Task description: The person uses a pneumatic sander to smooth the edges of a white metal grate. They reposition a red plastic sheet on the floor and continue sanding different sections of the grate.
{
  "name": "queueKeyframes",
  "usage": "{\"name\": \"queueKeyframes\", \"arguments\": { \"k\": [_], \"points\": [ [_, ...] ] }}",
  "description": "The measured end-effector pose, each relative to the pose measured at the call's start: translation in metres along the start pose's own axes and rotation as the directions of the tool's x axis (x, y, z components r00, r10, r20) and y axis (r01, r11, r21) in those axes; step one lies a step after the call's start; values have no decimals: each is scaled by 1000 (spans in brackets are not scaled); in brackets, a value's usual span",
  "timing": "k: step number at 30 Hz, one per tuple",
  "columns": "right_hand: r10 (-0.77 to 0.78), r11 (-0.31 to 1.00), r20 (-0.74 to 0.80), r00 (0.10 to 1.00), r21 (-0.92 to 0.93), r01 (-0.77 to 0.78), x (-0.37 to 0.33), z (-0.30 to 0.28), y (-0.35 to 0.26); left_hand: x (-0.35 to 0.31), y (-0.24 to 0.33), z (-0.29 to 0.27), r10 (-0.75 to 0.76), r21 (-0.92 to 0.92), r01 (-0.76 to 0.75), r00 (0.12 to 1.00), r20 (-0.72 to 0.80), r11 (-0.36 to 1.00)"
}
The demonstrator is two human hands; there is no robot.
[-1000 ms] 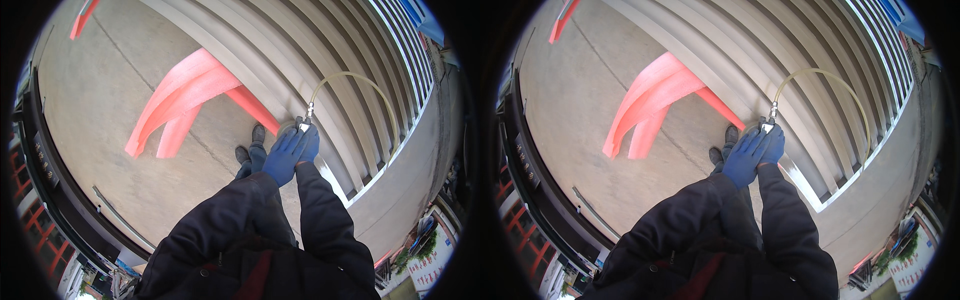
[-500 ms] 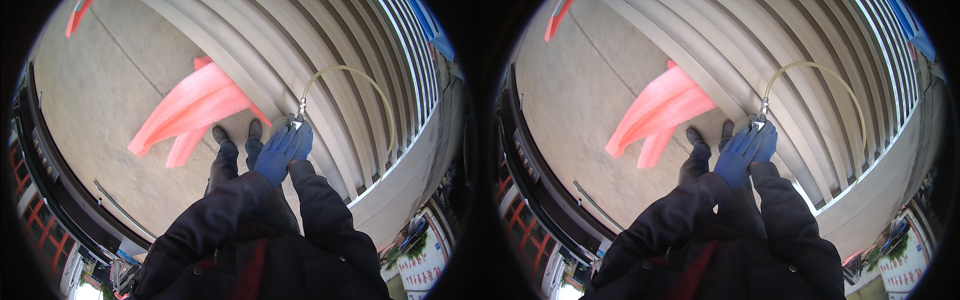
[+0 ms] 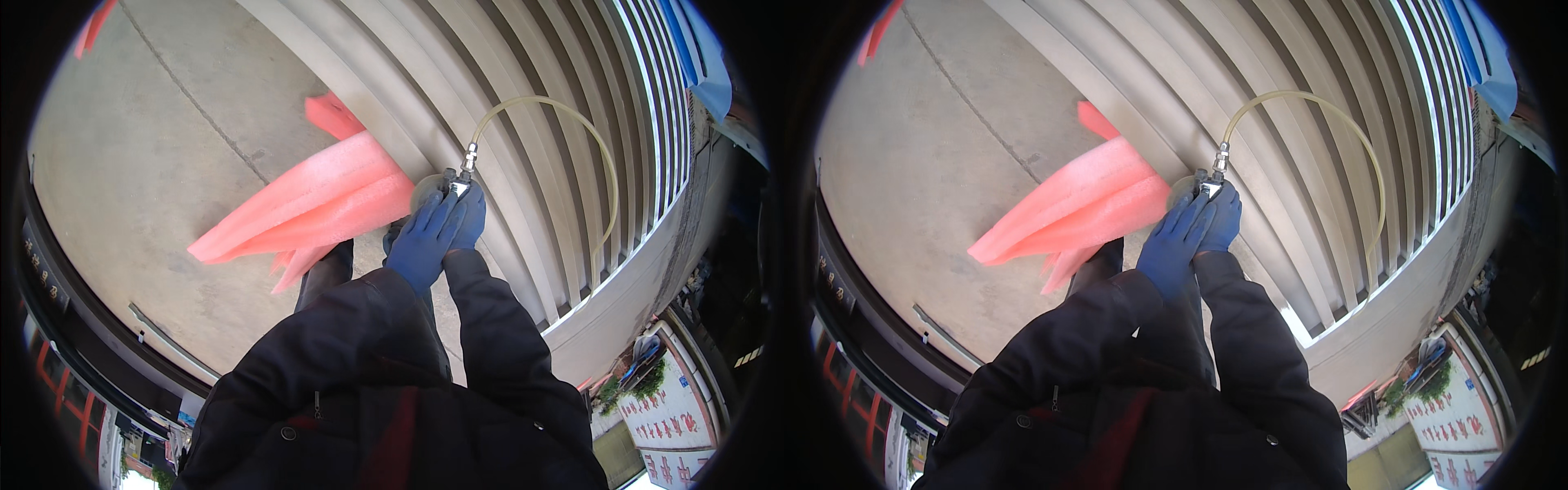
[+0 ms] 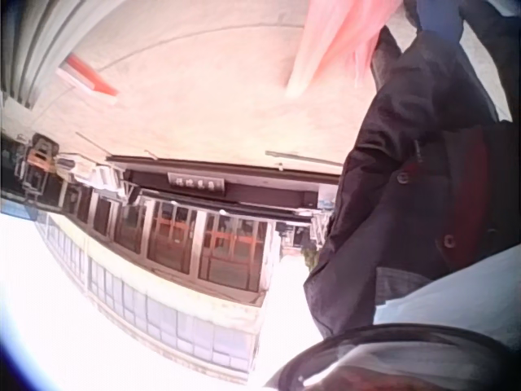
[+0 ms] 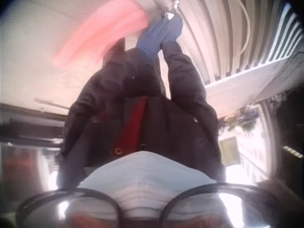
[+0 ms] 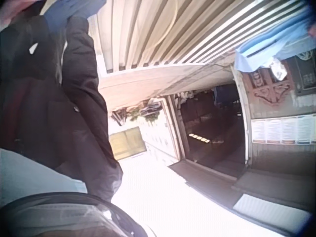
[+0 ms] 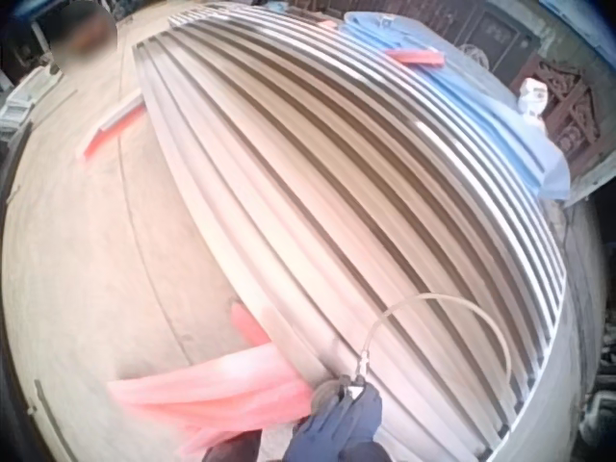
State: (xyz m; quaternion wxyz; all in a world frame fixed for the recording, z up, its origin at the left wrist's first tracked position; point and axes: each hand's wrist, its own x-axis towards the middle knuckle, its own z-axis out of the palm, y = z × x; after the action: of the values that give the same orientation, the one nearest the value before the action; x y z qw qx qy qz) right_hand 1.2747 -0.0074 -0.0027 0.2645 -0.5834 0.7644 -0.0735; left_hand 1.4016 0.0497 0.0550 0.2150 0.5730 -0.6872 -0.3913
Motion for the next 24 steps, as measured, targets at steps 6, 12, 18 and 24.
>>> {"name": "queueKeyframes", "arguments": {
  "k": [6,12,18,24],
  "points": [
    [50,979,-9,999,197,-48,39,37,-67,29,-41,-58,-49,26,49,998,-26,998],
    [33,990,-8,999,134,-32,33,18,-72,30,-40,-56,-55,-23,54,998,-30,998],
    [153,988,10,988,13,-153,33,18,-74,29,-32,-57,-60,39,60,998,1,997],
    [33,988,1,999,153,-33,48,27,-90,41,-53,-71,-84,9,85,995,-55,996]
  ]
}}
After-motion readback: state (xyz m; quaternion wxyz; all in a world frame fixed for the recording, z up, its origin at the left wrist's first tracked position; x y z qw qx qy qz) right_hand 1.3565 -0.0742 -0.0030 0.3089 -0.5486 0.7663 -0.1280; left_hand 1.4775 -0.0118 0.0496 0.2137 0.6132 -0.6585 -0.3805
